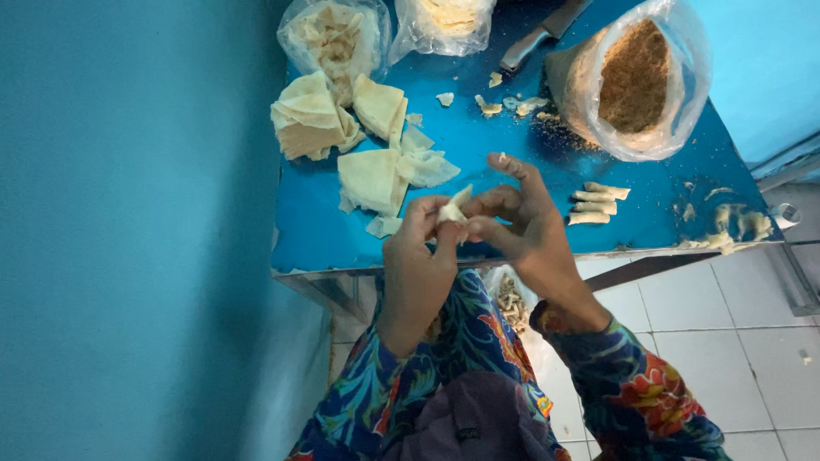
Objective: The person sits at a low blue table and folds triangular tofu pieces by hand, rolling each piece into a tight cylinder and setting the rolled pieces on the table. They occasionally reach into a plastic bag of brown powder and handle pieces one at a time.
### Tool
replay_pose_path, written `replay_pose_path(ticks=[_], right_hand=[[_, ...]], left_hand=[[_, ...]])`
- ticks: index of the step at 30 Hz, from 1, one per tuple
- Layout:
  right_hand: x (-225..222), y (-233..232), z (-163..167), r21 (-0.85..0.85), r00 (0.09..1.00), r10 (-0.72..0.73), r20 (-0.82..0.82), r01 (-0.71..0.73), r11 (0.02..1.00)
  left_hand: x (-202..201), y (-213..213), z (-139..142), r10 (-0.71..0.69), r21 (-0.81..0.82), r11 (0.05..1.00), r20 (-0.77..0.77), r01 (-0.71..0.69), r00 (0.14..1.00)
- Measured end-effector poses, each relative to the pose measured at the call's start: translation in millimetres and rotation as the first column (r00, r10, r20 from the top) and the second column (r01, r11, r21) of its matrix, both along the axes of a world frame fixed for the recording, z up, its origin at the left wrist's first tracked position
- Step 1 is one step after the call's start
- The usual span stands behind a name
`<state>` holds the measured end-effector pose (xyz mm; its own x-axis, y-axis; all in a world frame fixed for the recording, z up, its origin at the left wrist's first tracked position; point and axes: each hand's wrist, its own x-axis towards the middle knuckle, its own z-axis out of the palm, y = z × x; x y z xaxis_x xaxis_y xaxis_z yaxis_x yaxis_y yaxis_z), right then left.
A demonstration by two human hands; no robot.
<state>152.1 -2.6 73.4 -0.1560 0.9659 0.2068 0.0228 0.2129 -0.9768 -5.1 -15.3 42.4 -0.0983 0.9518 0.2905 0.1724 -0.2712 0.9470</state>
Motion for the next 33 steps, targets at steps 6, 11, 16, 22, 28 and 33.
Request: replay_pose_path(ticks=[6,11,16,22,28,33], right_hand=[[10.4,12.3,-4.3,-0.102,0.983,-0.115,-0.145,0.101,0.99],[10.5,13.9,-15.8,-0.187,0.975,-0.112,-0.192,0.076,0.979],[7.8,11.0,-17.6,-0.094,0.989,-0.047,-0.138,0.034,0.995],[10.7,10.1,-12.7,-0.143,0.991,-0.06,-0.119,0.043,0.989],[10.5,7.5,-18.3,-0.112,0.995,-0.045,-0.086,0.036,0.993],[11.5,6.9,-21.5,-0.216,0.921,-0.087,-0.38,0.003,0.976]], left_hand=[[-2.0,2.3,-9.7,0.072,0.057,0.996,0.065,-0.075,0.995],[0.4,0.2,-10.0,-0.039,0.008,0.999,0.245,0.038,0.969],[5.4,-2.1,-5.3,-0.128,0.087,0.99,0.179,0.114,0.976],[1.4,1.3,-6.8,-0.067,-0.032,0.997,0.049,0.069,0.997],[9.1,-1.6,-7.9,-0.144,0.089,0.988,0.284,0.124,0.948],[8.2,-0.2,-7.5,0.065,0.046,0.996,0.133,-0.072,0.989]])
